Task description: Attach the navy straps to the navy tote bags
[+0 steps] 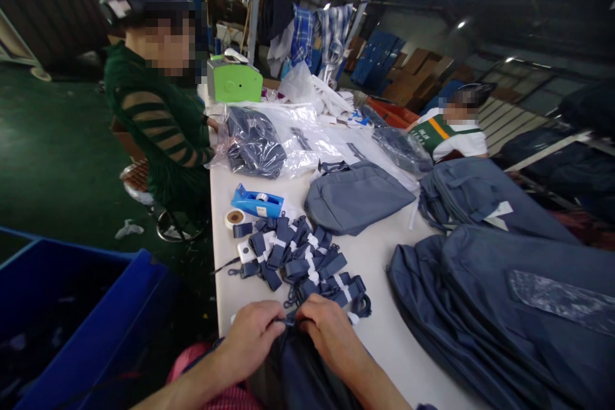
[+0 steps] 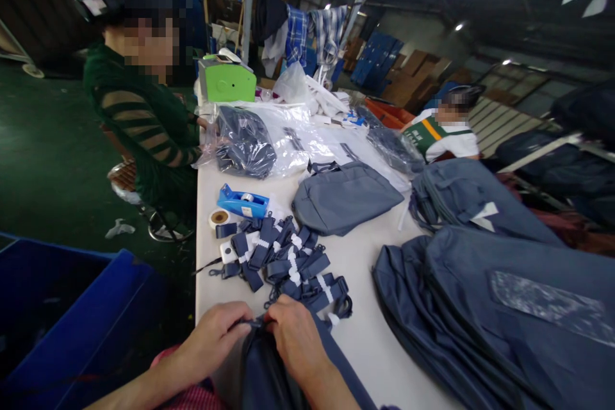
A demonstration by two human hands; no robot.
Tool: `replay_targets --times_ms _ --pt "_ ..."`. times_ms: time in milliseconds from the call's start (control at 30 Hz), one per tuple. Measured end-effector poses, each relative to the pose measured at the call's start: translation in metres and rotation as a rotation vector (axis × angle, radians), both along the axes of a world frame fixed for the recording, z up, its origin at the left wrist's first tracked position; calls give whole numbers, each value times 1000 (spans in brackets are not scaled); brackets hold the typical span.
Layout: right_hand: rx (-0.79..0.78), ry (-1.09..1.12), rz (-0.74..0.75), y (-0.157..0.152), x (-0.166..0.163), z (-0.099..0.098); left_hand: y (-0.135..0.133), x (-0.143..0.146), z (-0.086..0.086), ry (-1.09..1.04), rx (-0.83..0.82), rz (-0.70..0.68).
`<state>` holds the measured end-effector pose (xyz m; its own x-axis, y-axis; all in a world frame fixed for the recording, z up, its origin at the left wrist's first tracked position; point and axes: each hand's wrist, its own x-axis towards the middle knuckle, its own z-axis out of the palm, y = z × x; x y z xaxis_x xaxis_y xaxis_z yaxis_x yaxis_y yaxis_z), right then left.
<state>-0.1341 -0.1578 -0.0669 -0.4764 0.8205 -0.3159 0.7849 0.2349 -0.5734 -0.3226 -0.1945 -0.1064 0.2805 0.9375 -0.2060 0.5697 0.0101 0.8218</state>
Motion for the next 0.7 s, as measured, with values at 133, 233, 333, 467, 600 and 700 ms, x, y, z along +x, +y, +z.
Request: replay_targets --times_ms 133,233,333,467,600,700 --pt "6 1 -6 4 1 -5 2 4 4 -136 -81 -37" --pt "5 19 -1 7 1 -8 2 6 4 -119 -100 -61" --pt "9 40 10 7 3 -9 1 11 1 -10 -100 -69" --pt "12 25 31 4 5 -8 0 15 0 90 -77 -84" --pt "25 -31 85 1 4 -4 2 13 5 183 -73 -124" --pt "37 -56 117 1 3 -5 6 9 11 264 -59 -155"
